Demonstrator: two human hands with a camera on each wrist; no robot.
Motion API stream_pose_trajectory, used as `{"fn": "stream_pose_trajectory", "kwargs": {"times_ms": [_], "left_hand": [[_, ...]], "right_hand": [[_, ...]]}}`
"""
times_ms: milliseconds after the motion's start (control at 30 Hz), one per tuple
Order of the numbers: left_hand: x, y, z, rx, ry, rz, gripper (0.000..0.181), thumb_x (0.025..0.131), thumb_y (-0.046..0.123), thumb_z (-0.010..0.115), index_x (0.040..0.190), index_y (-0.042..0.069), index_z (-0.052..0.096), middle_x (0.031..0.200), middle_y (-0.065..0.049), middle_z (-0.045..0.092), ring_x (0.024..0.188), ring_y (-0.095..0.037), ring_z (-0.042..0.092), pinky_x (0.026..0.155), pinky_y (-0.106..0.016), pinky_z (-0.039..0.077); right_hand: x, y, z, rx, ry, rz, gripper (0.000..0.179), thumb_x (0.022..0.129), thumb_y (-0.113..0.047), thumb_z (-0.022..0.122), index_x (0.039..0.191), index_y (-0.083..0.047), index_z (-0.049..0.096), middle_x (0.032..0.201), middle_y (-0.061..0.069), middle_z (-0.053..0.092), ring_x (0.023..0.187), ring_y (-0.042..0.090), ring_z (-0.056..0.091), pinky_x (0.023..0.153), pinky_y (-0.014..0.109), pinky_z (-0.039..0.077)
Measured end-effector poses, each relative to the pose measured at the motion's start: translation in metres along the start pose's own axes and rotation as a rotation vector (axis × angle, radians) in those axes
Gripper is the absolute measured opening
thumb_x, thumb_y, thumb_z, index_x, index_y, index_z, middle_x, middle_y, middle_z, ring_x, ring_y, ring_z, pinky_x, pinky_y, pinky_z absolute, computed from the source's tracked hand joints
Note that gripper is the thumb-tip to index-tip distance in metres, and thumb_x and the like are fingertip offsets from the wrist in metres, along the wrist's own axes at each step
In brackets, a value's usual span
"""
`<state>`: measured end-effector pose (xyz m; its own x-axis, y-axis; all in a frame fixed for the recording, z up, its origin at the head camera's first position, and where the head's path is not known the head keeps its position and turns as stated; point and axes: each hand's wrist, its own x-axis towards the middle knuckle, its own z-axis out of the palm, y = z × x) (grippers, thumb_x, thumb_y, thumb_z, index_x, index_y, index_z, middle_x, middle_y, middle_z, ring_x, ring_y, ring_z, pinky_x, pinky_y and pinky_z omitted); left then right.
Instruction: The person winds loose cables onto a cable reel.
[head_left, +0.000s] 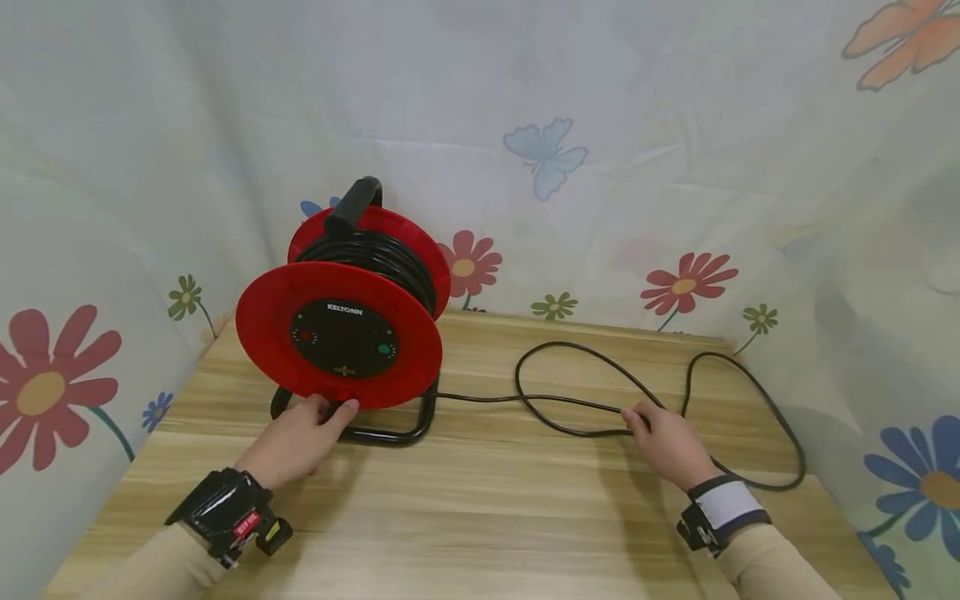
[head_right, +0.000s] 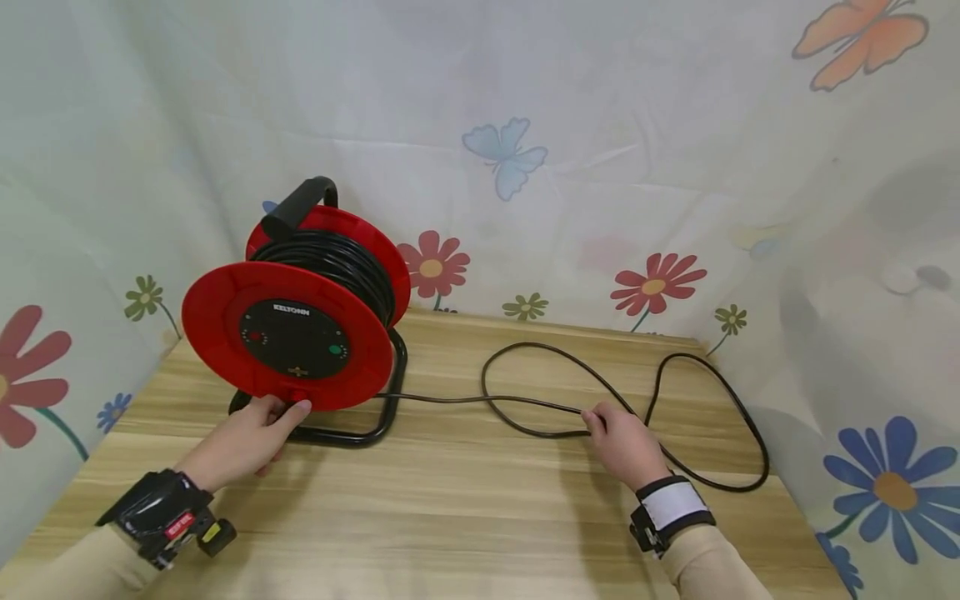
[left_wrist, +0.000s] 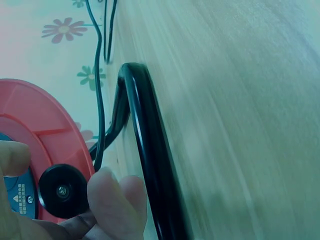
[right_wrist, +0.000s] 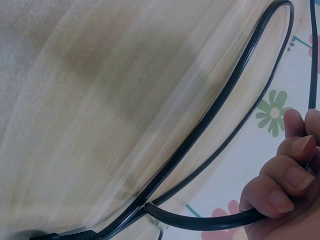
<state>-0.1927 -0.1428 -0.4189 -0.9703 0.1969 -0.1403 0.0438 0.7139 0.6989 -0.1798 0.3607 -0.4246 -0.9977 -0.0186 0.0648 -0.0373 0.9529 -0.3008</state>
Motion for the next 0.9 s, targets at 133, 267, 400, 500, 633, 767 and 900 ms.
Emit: {"fn": "stream_pose_trajectory", "kwargs": {"times_ms": [133,267,400,500,633,767,900], "left_hand": [[0.0,0.002,0.003,0.016,-0.016,-0.025,0.072,0.092,0.066,0.035,0.118,0.0,0.047,0.061,-0.007,0.055,0.043,-0.019,0.053,0.047,-0.031,0.039],[0.001,0.003,0.004,0.05,-0.015,-0.033,0.072,0.092,0.066,0.034,0.117,-0.001,0.047,0.067,-0.009,0.058,0.051,-0.021,0.055,0.049,-0.032,0.039],[0.0,0.004,0.007,0.082,0.002,-0.015,0.069,0.095,0.061,0.034,0.118,-0.002,0.048,0.07,-0.009,0.059,0.057,-0.02,0.054,0.053,-0.032,0.04],[0.0,0.001,0.01,0.054,-0.005,-0.013,0.057,0.097,0.056,0.036,0.116,0.003,0.049,0.058,-0.005,0.057,0.048,-0.018,0.053,0.05,-0.032,0.039],[-0.001,-0.001,0.011,0.018,-0.024,-0.022,0.049,0.098,0.053,0.036,0.115,0.008,0.047,0.048,-0.001,0.053,0.042,-0.018,0.052,0.047,-0.031,0.036],[-0.001,-0.001,0.011,0.01,-0.033,-0.025,0.05,0.098,0.053,0.036,0.115,0.007,0.046,0.05,-0.002,0.054,0.043,-0.018,0.052,0.048,-0.031,0.036],[-0.001,-0.002,0.012,0.005,-0.032,-0.018,0.045,0.099,0.05,0.038,0.111,0.007,0.047,0.05,-0.002,0.054,0.043,-0.018,0.052,0.048,-0.031,0.037]], "right_hand": [[0.0,0.0,0.001,0.004,-0.007,-0.001,0.035,0.101,-0.035,0.042,0.091,-0.006,0.059,0.061,0.003,0.048,0.05,0.014,0.042,0.045,0.029,0.035],[-0.001,0.0,0.003,0.001,-0.006,-0.007,0.032,0.101,-0.031,0.044,0.09,-0.006,0.059,0.061,0.003,0.047,0.05,0.014,0.043,0.044,0.029,0.035],[-0.001,-0.001,0.002,0.01,-0.004,-0.008,0.034,0.101,-0.032,0.043,0.09,-0.005,0.059,0.061,0.002,0.046,0.05,0.014,0.042,0.044,0.03,0.035],[-0.001,-0.001,0.001,0.019,-0.004,-0.01,0.034,0.102,-0.033,0.043,0.091,-0.005,0.059,0.061,0.002,0.046,0.05,0.014,0.041,0.044,0.03,0.034],[-0.001,-0.001,0.001,0.021,-0.001,-0.014,0.031,0.101,-0.03,0.044,0.091,-0.005,0.06,0.061,0.003,0.046,0.049,0.014,0.041,0.044,0.03,0.034],[-0.002,-0.001,0.002,0.019,0.002,-0.018,0.031,0.101,-0.029,0.045,0.092,-0.005,0.06,0.061,0.002,0.046,0.05,0.014,0.041,0.045,0.03,0.034],[-0.002,0.001,0.003,0.018,0.006,-0.023,0.031,0.101,-0.029,0.045,0.09,-0.004,0.059,0.061,0.002,0.045,0.05,0.014,0.041,0.044,0.03,0.035]]}}
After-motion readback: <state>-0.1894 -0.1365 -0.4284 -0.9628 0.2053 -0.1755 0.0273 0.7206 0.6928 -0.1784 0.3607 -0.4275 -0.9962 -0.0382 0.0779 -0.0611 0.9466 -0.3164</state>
